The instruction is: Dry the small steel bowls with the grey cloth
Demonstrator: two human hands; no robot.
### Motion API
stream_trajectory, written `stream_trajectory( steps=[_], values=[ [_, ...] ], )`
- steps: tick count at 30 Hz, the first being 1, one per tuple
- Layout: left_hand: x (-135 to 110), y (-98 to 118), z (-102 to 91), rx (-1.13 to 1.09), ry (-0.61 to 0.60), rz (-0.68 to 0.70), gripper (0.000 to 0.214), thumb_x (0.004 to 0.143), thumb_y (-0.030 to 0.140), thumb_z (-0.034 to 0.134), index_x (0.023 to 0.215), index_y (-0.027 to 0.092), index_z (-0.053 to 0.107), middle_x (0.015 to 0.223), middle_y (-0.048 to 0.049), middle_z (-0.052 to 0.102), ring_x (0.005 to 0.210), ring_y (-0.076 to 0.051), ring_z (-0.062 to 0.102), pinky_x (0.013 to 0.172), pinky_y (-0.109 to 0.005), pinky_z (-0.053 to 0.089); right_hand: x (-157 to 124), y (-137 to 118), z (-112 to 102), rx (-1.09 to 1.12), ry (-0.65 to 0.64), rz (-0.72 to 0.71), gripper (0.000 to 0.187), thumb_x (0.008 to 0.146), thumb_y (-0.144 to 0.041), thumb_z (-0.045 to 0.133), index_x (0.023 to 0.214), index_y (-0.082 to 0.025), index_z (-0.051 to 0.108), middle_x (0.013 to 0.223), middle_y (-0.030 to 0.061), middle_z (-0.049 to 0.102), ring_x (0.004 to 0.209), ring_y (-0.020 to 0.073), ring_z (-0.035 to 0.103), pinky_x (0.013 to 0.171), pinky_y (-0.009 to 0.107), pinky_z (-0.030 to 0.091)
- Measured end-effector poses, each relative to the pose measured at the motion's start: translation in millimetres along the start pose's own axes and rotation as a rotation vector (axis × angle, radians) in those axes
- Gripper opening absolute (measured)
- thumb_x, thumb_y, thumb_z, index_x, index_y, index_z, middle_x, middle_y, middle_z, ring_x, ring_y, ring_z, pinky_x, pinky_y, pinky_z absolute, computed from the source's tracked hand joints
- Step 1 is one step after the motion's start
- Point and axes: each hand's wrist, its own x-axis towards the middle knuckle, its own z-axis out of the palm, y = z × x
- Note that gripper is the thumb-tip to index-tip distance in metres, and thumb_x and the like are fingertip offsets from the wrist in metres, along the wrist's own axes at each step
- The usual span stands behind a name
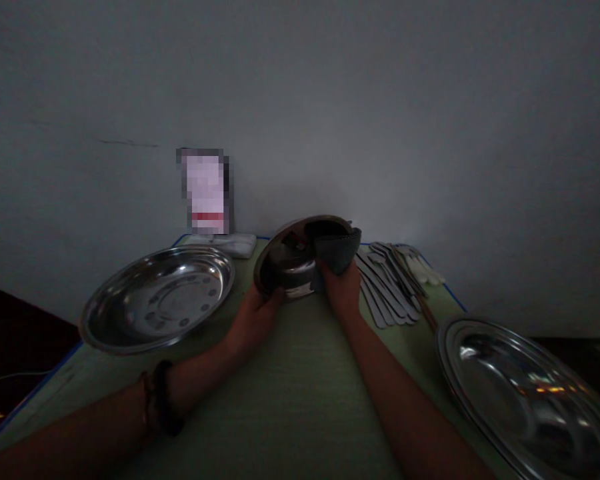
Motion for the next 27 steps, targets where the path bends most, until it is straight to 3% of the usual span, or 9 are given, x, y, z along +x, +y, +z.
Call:
stream_trajectory(
  steps=[5, 9, 11, 15, 21, 27],
  values=[
    [2.7, -4.6, 0.1, 0.001, -0.059, 0.046, 0.06, 0.081, 0.033, 0.061, 0.136, 0.015, 0.048, 0.142, -0.0139, 0.055, 0.132, -0.029, 0.048, 0.114, -0.048, 0.03, -0.1, 0.4, -0.3, -0.008, 0.036, -0.003, 0.041, 0.069, -0.043, 0.066, 0.1, -0.017, 0.058, 0.098, 0.0115, 0.069, 0.09, 0.0262, 0.063, 0.075, 0.035, 0.047],
    [1.1, -2.7, 1.8, -0.115, 0.014, 0.034, 0.074, 0.081, 0.037, 0.064, 0.147, 0.022, 0.033, 0.148, -0.0108, 0.048, 0.135, -0.027, 0.044, 0.113, -0.047, 0.032, -0.7, -0.1, -1.5, 0.0, 0.084, -0.037, 0.039, 0.072, -0.044, 0.063, 0.1, -0.018, 0.055, 0.099, 0.0106, 0.066, 0.091, 0.0247, 0.061, 0.079, 0.036, 0.047],
    [0.6, -2.2, 2.4, -0.163, 0.042, 0.005, 0.064, 0.085, 0.038, 0.058, 0.144, 0.022, 0.038, 0.146, -0.0105, 0.05, 0.135, -0.028, 0.045, 0.112, -0.047, 0.035, -0.9, -1.1, -1.7, -0.012, 0.087, -0.04, 0.04, 0.072, -0.045, 0.064, 0.101, -0.018, 0.055, 0.098, 0.0105, 0.066, 0.091, 0.0249, 0.061, 0.078, 0.037, 0.047],
    [0.0, -3.1, 1.1, -0.086, -0.014, -0.011, 0.049, 0.085, 0.034, 0.055, 0.131, 0.018, 0.054, 0.136, -0.011, 0.06, 0.129, -0.029, 0.051, 0.11, -0.051, 0.035, -0.6, -1.5, -0.4, 0.026, 0.059, -0.034, 0.048, 0.071, -0.046, 0.066, 0.108, -0.017, 0.054, 0.106, 0.0118, 0.064, 0.099, 0.0259, 0.06, 0.085, 0.039, 0.047],
    [0.1, -2.1, -1.5, 0.011, -0.087, 0.03, 0.048, 0.08, 0.031, 0.06, 0.126, 0.016, 0.057, 0.131, -0.0123, 0.064, 0.125, -0.03, 0.055, 0.11, -0.052, 0.034, 0.1, -0.2, 0.6, 0.105, 0.065, -0.045, 0.041, 0.084, -0.046, 0.051, 0.114, -0.019, 0.053, 0.114, 0.012, 0.063, 0.107, 0.0244, 0.059, 0.094, 0.042, 0.044],
    [1.7, 0.4, -1.7, -0.042, -0.151, 0.025, 0.046, 0.077, 0.034, 0.065, 0.12, 0.019, 0.06, 0.13, -0.0113, 0.065, 0.123, -0.03, 0.057, 0.107, -0.051, 0.039, 1.5, -0.1, -1.9, 0.096, 0.133, -0.046, 0.038, 0.079, -0.045, 0.058, 0.104, -0.017, 0.057, 0.099, 0.0095, 0.066, 0.094, 0.0243, 0.059, 0.082, 0.037, 0.046]
  ],
)
